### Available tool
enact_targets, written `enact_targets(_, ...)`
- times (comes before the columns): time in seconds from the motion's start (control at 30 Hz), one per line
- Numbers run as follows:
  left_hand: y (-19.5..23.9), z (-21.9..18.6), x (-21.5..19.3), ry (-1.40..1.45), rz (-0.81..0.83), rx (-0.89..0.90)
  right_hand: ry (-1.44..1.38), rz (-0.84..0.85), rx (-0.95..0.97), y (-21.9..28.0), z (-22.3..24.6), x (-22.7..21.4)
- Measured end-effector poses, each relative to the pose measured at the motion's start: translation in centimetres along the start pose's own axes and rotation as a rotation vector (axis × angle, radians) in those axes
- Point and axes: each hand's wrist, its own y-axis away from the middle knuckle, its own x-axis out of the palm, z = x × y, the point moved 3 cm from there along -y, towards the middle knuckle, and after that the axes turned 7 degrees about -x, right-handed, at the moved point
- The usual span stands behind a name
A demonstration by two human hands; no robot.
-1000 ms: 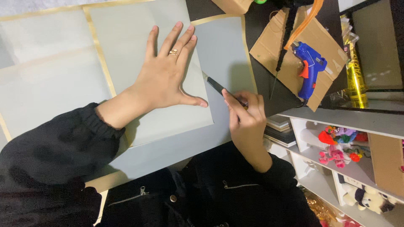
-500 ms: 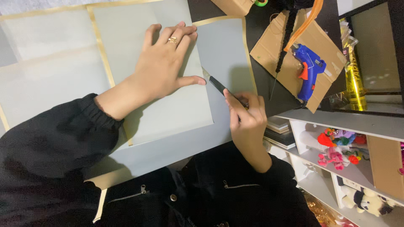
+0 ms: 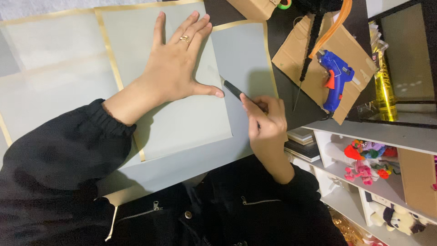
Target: The person places a sheet of wrapping paper over others on a table and uses a utility knife to cut a section out of the top sheet.
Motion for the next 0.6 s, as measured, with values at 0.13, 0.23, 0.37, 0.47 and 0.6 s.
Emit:
enact_targets(0.13,0.0,0.0,0.0,-0.016,-0.003,-0.009,-0.038,0.043,0.038,-0.2,-0.3,-0.2)
enact_targets(0.23,0.0,0.0,0.0,-0.001,-0.008,-0.004,-0.046,0.010,0.009,-0.2,-0.8,0.4)
enact_targets(0.37,0.0,0.0,-0.1,0.006,-0.010,0.001,-0.036,0.046,-0.004,-0.5,-0.9,0.6)
enact_targets(0.47,0.0,-0.1,-0.1,0.000,0.009,-0.016,-0.061,0.083,0.010,-0.6,-1.6,0.2)
enact_targets(0.6,0.0,0.1,0.1,-0.024,-0.010,-0.008,-0.061,0.065,0.010,-0.8,-1.4,0.6)
